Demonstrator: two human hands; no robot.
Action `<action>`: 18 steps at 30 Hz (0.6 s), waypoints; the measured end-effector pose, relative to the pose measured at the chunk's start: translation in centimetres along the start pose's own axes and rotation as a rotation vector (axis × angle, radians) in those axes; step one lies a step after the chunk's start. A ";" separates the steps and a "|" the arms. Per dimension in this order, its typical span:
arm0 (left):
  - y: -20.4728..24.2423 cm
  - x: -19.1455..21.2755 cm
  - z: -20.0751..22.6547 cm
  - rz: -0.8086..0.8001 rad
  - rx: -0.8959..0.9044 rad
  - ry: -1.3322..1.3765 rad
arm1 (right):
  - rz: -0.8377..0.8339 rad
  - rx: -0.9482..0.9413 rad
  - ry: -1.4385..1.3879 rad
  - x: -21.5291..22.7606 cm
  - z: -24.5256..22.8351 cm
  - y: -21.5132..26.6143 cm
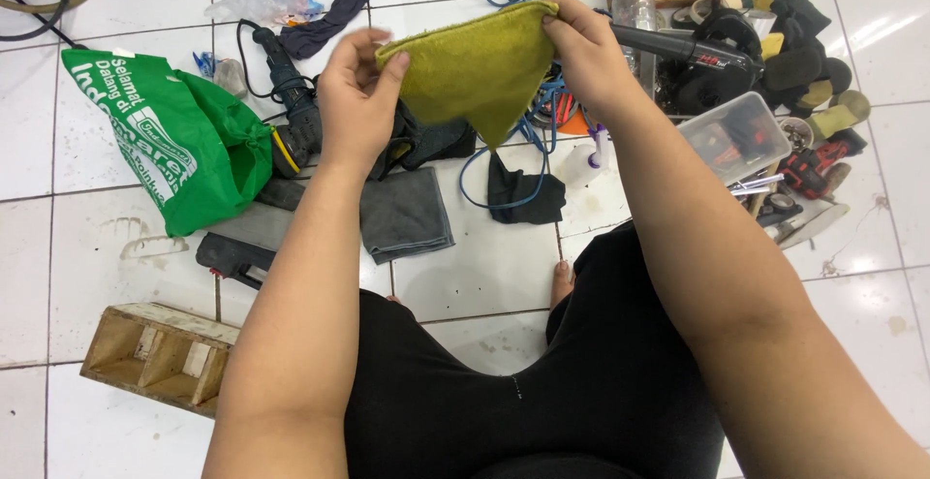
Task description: The person wipes a white plastic container with a cloth and places it on a shelf. They then sit on the floor and fold several cloths of different colors, stacking them neatly.
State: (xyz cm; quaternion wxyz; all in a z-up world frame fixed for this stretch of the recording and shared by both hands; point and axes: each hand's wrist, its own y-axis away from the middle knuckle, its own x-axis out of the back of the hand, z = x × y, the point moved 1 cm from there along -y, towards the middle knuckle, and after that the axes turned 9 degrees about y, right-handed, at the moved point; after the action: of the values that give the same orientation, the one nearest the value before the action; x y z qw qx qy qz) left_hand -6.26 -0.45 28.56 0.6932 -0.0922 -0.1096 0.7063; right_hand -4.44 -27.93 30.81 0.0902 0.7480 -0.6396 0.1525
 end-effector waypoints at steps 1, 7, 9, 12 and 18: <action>-0.2 0.3 -0.8 0.002 0.001 -0.001 | -0.002 0.000 -0.001 -0.1 0.2 0.0; -1.3 1.1 -2.9 0.109 0.170 0.106 | -0.008 -0.023 0.040 -0.7 -0.6 0.4; -1.4 1.2 -3.1 0.095 0.242 0.131 | -0.021 -0.006 0.029 -0.9 -0.9 0.5; -0.9 0.5 -1.0 0.037 0.312 0.221 | 0.042 0.010 0.242 -1.1 -1.1 0.4; -1.1 0.2 -4.2 0.130 0.449 0.146 | 0.008 -0.151 -0.082 -2.7 -0.5 0.1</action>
State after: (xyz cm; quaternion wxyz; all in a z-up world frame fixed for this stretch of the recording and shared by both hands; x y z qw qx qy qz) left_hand -4.00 -0.08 24.90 0.6554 0.0067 0.1066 0.7477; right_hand -4.92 -25.25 30.32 0.1196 0.7420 -0.6555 0.0737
